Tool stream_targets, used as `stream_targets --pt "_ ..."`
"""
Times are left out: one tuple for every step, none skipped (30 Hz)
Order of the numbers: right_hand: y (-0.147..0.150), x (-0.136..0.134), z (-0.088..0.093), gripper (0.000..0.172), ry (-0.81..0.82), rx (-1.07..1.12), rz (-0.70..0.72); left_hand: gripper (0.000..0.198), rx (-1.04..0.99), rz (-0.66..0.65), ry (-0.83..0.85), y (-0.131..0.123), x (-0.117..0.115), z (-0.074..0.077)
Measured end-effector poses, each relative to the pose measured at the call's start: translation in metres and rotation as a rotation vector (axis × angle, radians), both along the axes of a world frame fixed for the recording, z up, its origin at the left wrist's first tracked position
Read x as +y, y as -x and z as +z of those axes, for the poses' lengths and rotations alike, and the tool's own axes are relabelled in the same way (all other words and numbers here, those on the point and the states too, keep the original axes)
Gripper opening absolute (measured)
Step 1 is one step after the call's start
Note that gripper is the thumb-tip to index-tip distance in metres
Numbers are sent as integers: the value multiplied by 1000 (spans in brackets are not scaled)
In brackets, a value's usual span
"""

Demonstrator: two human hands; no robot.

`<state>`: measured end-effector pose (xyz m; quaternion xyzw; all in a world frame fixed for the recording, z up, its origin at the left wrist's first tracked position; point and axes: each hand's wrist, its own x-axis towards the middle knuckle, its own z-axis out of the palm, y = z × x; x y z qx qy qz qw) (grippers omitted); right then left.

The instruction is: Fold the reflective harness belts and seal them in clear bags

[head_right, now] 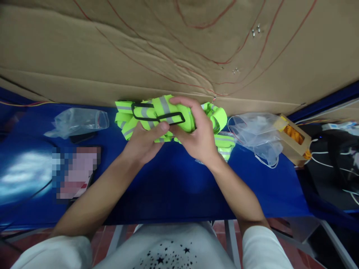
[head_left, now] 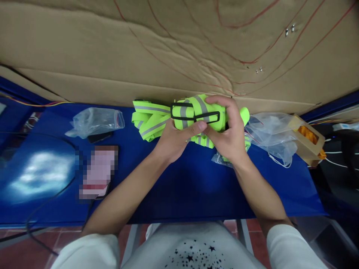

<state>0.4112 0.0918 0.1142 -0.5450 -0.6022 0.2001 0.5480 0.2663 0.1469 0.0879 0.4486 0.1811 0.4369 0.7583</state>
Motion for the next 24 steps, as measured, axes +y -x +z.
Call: stream_targets --pt "-3 0 0 43 13 3 26 44 18 7 -1 0 1 0" --pt "-6 0 1 47 38 12 68 44 26 11 0 0 1 -1" --pt "-11 1 2 53 75 30 127 44 25 13 5 -1 2 -1" --pt "-15 1 2 62 116 62 199 43 21 14 11 -1 2 -2" --pt "-20 2 3 71 149 113 270 41 20 14 18 -2 2 -3" --pt "-24 3 2 80 173 180 318 39 26 13 21 -2 2 -3" --pt "-26 4 2 88 191 249 334 38 40 10 14 -1 2 -5" --pt "-27 4 0 93 200 313 323 37 59 9 -7 0 1 -6" --pt "-27 4 -2 95 206 362 298 37 85 6 -37 2 0 -9" --pt "-25 2 -4 94 221 391 277 39 116 2 -69 4 -1 -13" --pt "-21 -2 -8 90 248 405 268 42 149 -2 -97 8 -3 -18" --pt "-17 -8 -13 85 285 414 275 48 183 -6 -123 11 -6 -25" --pt "-11 -16 -19 78 329 427 287 54 219 -7 -150 15 -10 -33" --pt "-5 -24 -26 70 380 459 279 62 257 -5 -184 19 -15 -42" --pt "1 -34 -34 65 435 509 257 68 305 -6 -230 23 -21 -51" --pt "7 -44 -44 62 491 578 219 73 361 -2 -282 28 -28 -59" --pt "12 -53 -55 58 543 677 169 77 427 -6 -326 33 -35 -66" --pt "15 -61 -66 55 600 776 127 85 495 -33 -358 39 -41 -70" --pt "17 -68 -77 55 652 848 115 95 549 -75 -379 46 -44 -72" --pt "17 -73 -87 56 689 895 92 108 583 -137 -401 56 -45 -70" --pt "16 -77 -97 59 719 907 64 118 609 -209 -446 69 -41 -65" --pt "14 -79 -105 63 735 889 20 117 616 -212 -514 86 -32 -57" --pt "11 -80 -112 67 743 855 -33 106 650 -145 -592 104 -17 -48" --pt "8 -80 -118 72 747 819 -81 94 741 -20 -672 125 2 -38"
